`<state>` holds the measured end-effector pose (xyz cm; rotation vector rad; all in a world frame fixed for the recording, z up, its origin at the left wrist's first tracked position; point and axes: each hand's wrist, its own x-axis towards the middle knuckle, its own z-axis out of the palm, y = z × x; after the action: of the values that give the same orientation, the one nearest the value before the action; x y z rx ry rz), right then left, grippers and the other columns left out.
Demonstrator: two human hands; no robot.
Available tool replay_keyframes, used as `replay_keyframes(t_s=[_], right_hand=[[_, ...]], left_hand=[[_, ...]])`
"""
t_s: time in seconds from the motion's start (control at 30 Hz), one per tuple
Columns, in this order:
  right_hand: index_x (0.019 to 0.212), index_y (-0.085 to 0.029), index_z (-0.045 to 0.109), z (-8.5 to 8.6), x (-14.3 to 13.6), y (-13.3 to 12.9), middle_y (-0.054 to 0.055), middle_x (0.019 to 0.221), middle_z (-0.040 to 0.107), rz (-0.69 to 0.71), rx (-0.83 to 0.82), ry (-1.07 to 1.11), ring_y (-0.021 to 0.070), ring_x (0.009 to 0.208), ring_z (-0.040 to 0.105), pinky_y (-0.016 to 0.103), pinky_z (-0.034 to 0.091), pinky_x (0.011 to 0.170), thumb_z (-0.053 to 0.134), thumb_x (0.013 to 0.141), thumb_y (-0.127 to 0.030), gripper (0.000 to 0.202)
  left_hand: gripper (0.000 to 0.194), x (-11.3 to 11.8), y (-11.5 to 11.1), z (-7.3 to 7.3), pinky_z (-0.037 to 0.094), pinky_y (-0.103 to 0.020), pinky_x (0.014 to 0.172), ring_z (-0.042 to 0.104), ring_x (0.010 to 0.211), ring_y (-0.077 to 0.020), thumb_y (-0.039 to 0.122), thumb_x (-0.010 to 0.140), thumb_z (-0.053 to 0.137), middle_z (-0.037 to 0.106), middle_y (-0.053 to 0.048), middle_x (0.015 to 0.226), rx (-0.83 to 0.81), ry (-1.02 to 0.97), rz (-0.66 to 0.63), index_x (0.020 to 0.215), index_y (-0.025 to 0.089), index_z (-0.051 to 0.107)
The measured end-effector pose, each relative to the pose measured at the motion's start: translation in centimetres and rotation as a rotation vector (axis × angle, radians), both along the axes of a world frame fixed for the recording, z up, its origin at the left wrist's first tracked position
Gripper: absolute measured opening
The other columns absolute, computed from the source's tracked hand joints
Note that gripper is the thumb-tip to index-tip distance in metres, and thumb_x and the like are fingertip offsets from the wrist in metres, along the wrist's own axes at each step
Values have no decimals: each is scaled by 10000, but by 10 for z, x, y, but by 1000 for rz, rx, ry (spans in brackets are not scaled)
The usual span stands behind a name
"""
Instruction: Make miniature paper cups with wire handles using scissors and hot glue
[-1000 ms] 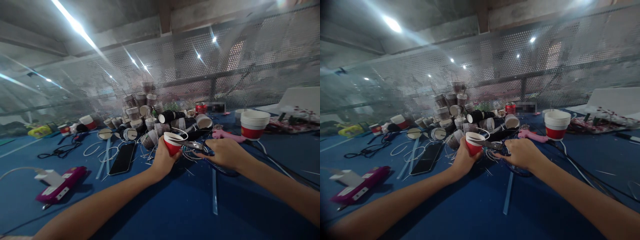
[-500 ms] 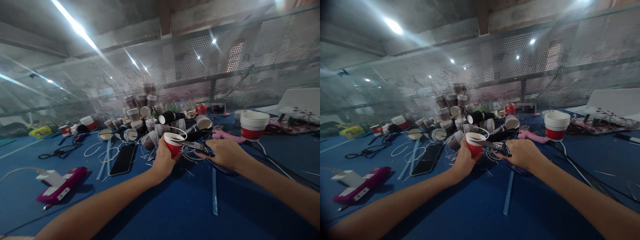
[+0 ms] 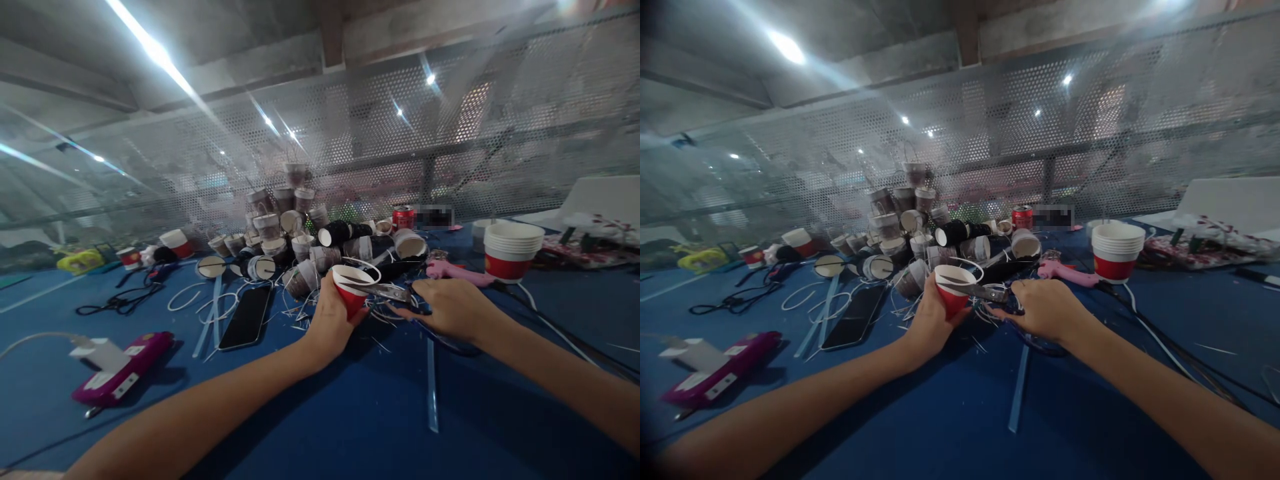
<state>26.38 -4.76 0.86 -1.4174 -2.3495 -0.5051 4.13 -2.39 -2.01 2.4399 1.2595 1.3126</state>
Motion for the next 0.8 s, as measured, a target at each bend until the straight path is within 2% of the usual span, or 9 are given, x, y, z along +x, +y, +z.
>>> replay_keyframes(t_s=[0.2,0.4,0.8], right_hand=[[712,-141,585,2,-2,-2,113,689,672,-40,-24,-37,221,600,623,295,302,465,256,865,-572,563],[702,-141,586,4,-3,-3,109,710,678,-31,-36,-18,224,616,630,300,321,480,256,853,-607,591],[732,-130,610,2,-1,-1,122,713,683,-75,-40,-62,227,631,634,296,340,490,274,853,-599,590]], left_hand=[[674,1,-1,1,393,-483,961,461,1146,-290,279,726,638,443,-163,1176,-20,1,22,1245,145,229],[695,0,-2,2,383,-471,980,463,1149,-282,267,736,631,431,-167,1191,-1,3,16,1268,140,202],[757,3,-4,0,322,-537,1013,320,1264,-373,243,772,563,309,-269,1290,-22,55,145,1323,46,83]])
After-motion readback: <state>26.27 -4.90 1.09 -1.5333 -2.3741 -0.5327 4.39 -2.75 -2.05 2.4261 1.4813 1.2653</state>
